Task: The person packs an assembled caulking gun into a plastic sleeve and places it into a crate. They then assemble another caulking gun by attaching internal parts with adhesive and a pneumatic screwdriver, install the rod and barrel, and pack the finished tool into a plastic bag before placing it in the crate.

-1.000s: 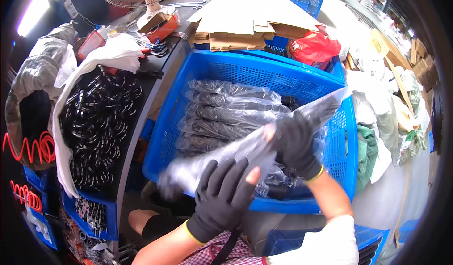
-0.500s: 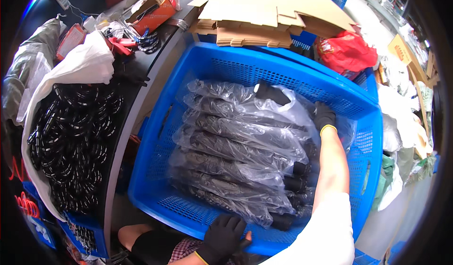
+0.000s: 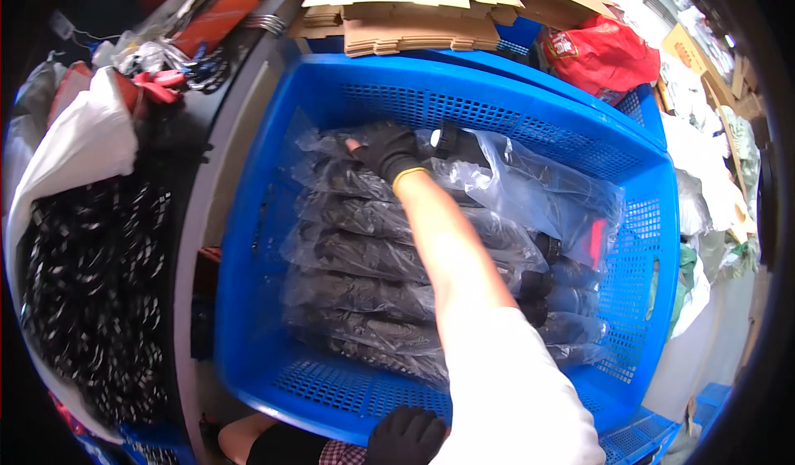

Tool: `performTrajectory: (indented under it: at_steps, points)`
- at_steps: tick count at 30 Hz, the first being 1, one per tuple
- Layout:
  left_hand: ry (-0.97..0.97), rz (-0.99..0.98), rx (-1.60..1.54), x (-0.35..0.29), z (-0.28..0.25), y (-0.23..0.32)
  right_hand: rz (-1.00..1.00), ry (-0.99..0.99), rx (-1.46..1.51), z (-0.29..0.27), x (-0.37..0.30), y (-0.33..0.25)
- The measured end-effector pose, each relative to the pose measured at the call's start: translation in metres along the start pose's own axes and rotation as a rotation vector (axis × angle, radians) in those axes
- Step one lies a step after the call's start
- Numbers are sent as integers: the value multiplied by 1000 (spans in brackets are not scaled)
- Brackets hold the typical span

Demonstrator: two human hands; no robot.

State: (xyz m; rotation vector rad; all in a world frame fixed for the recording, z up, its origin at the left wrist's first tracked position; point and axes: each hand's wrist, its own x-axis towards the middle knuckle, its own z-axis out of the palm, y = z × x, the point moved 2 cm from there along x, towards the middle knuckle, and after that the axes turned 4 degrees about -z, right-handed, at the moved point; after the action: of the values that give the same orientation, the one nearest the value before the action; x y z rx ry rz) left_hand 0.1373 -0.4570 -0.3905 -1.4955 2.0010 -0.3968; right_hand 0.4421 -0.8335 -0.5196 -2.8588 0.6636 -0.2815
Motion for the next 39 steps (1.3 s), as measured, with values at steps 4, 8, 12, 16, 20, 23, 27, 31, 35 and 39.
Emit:
performTrajectory:
  at_steps: [4, 8, 12, 16, 20, 23, 27, 31, 35, 39]
  points:
    - [-32, -113, -134, -36, 11, 32, 14, -143, 183, -20, 15, -43]
    - [204, -758, -1512, -33, 55, 118, -113, 75, 7, -3, 21, 33]
    - [206, -365, -419, -19, 30, 63, 64, -212, 49, -10, 18, 5]
    - [244, -466, -779, -18, 15, 4, -433, 466, 193, -45, -43, -49]
    - [337, -435, -600, -9, 2, -11, -80, 490, -30, -84, -120, 31]
    - [364, -386, -691, -1, -5, -10, 104, 31, -178, -78, -137, 126]
    - [315, -487, -938, -6, -13, -25, 70, -323, -169, -77, -105, 118]
    - [302, -589, -1306, 3, -34, -60, 47, -304, -251, -90, -88, 115]
    - [387, -590, -1308, 0, -36, -64, 139, -316, -287, -91, -80, 119]
    - [536, -583, -1261, 2, -19, -53, 158, -208, -333, -95, -104, 115]
